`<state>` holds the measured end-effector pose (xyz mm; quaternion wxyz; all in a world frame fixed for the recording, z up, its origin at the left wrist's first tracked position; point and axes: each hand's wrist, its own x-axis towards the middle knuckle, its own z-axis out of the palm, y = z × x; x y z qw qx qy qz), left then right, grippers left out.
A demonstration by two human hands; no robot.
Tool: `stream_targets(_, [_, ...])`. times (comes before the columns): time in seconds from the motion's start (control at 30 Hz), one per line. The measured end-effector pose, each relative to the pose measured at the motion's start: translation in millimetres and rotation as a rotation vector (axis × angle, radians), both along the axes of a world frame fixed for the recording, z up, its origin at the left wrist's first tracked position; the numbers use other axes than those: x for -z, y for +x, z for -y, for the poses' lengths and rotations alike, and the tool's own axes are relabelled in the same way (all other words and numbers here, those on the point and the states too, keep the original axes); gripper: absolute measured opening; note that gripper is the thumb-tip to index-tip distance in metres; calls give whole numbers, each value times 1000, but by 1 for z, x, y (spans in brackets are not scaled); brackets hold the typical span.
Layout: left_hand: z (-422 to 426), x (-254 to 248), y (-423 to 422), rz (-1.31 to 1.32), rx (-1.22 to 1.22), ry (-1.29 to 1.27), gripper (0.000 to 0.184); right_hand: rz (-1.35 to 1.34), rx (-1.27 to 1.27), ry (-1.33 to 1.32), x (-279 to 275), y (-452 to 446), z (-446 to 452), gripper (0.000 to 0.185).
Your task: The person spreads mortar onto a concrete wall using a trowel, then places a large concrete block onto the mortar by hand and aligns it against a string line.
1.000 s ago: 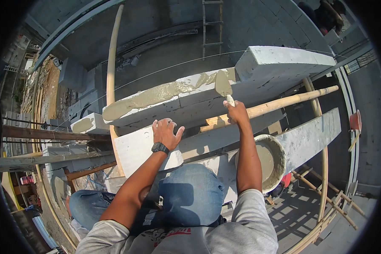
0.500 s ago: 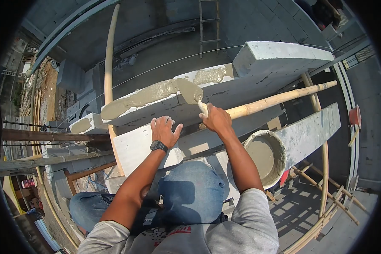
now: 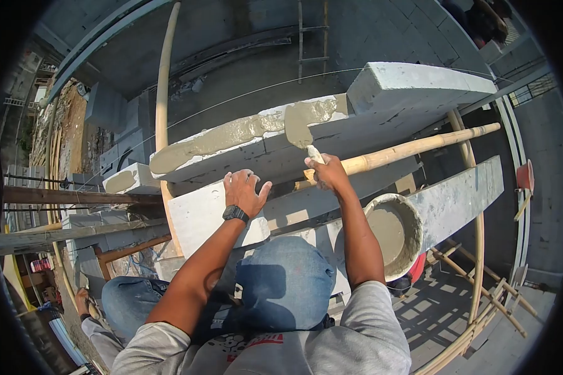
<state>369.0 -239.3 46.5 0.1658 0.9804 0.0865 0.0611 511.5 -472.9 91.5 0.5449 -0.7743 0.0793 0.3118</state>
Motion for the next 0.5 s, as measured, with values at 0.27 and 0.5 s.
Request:
stream_targets(0.27, [-2, -7, 0, -49, 2, -37, 45, 387, -273, -335, 5, -7, -32, 52])
stream_targets(0.5, [-3, -3, 1, -48, 7, -33, 47, 184, -343, -260, -2, -34, -14, 58])
